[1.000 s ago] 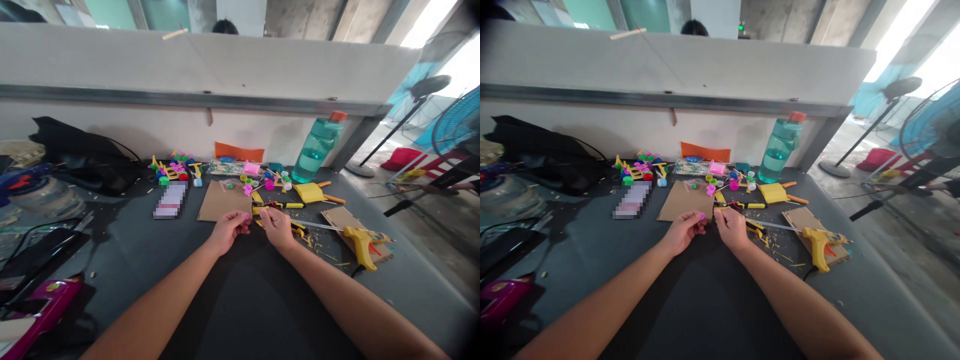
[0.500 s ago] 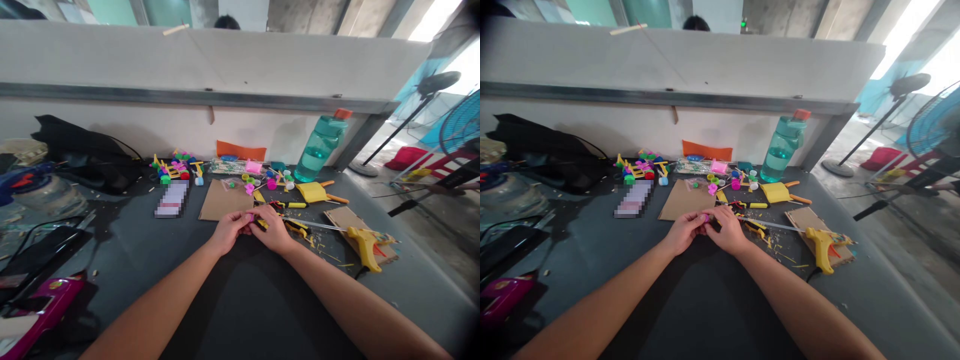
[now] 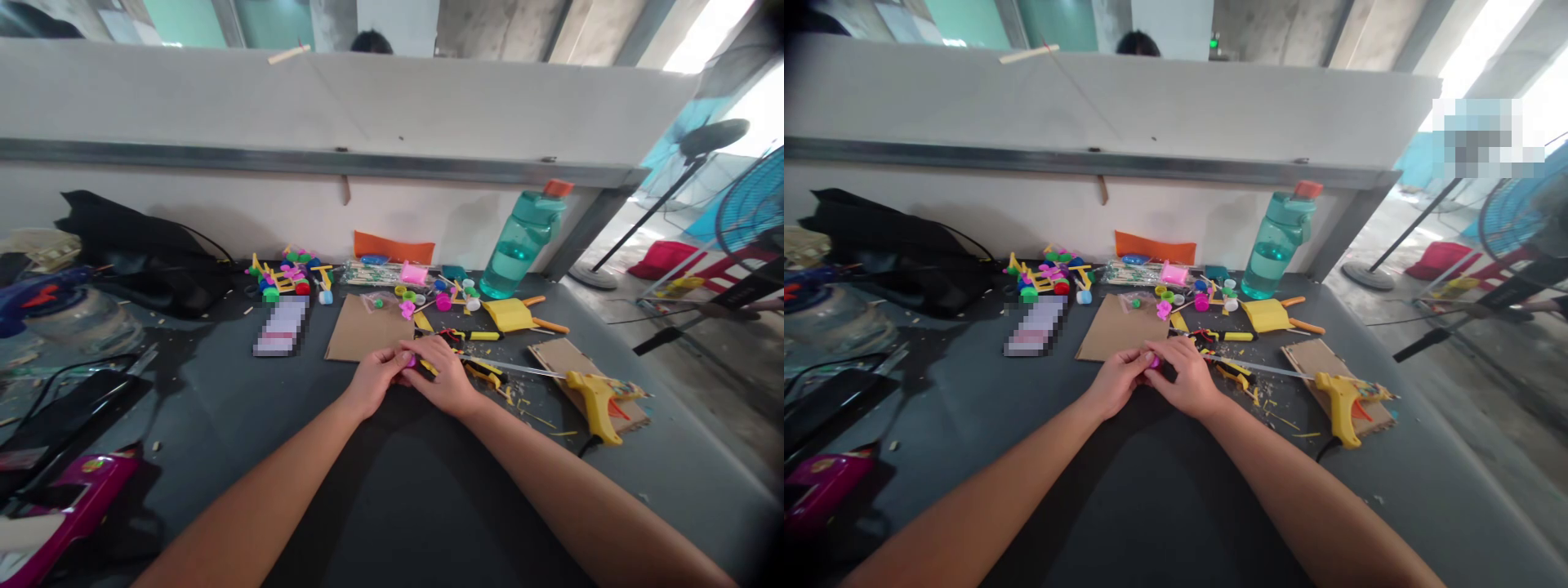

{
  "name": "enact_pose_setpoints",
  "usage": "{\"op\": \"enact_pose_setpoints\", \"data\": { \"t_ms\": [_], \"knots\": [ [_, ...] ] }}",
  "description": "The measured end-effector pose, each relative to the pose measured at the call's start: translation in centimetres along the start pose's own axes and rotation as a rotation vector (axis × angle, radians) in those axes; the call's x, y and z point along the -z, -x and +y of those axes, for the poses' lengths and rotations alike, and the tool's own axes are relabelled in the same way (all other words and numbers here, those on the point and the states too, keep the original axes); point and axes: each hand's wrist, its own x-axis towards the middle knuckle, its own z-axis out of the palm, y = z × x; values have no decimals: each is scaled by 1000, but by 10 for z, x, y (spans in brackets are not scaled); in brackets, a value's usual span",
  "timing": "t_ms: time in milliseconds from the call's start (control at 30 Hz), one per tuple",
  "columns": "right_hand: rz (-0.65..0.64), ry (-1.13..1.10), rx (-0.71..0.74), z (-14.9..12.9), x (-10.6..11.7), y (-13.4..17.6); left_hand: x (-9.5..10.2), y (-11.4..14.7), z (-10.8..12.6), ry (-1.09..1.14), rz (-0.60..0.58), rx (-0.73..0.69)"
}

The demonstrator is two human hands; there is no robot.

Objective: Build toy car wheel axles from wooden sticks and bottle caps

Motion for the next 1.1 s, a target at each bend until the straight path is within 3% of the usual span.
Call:
{"op": "enact_pose_setpoints", "data": {
  "t_ms": [267, 767, 967, 1100],
  "knots": [
    [44, 5, 39, 5, -1, -1, 0, 0, 1, 27, -55, 24],
    [80, 41, 52, 4, 1, -1, 0, 0, 4, 87, -54, 18],
    [103, 10, -36, 2, 2, 0, 0, 0, 4, 105, -26, 15],
    [103, 1, 4, 1, 2, -1, 0, 0, 5, 98, -35, 15]
  ]
}}
